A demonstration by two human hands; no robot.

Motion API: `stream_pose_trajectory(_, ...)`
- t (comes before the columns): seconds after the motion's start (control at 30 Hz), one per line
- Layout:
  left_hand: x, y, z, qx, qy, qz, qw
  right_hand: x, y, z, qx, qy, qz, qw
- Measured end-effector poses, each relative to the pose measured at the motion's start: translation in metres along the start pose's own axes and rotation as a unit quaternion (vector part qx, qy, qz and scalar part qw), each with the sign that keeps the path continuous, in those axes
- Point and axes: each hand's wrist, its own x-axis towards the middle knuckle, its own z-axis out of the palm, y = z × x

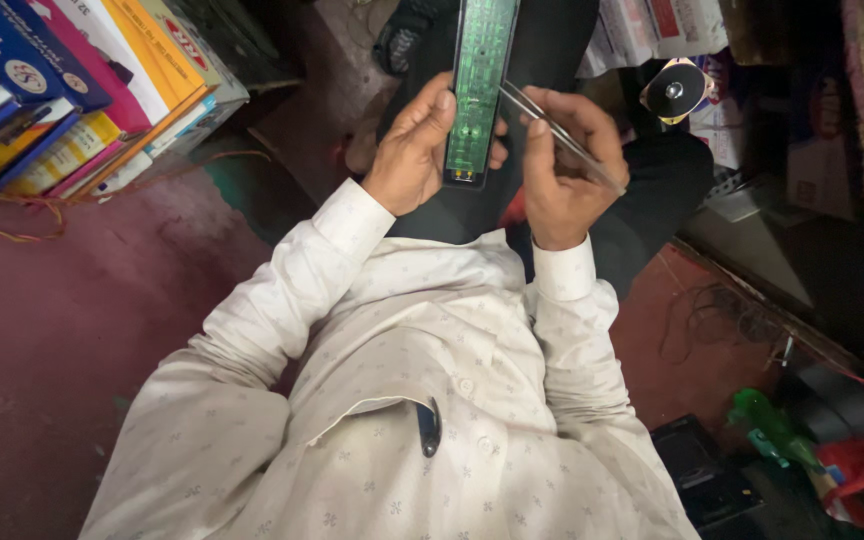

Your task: The person sits on the floor holding a remote control with its green circuit board exposed. They use tweezers to probe and reposition components on the board, then use a yellow soldering iron to solder the board, and finally press the board back into the remote housing.

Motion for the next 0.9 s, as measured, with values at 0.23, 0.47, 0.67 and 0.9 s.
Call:
stream_pose_trajectory(0.23,-0.001,-0.002,-0.001,0.005,0.008,-0.001,1.0,0.006,-0.015,0.009,-0.113,-0.022,-0.104,0.988)
stream_pose_trajectory(0.47,-0.001,-0.002,0.0,0.003,0.007,0.006,1.0,0.008,-0.019,0.007,-0.145,-0.042,-0.124,0.981)
stream_pose_trajectory(0.67,-0.002,0.0,0.002,0.002,0.009,0.005,1.0,0.008,-0.017,0.008,-0.137,-0.04,-0.12,0.982)
stream_pose_trajectory(0.9,-0.002,0.003,0.006,-0.006,0.021,-0.005,1.0,0.007,-0.017,0.011,-0.139,-0.026,-0.116,0.983)
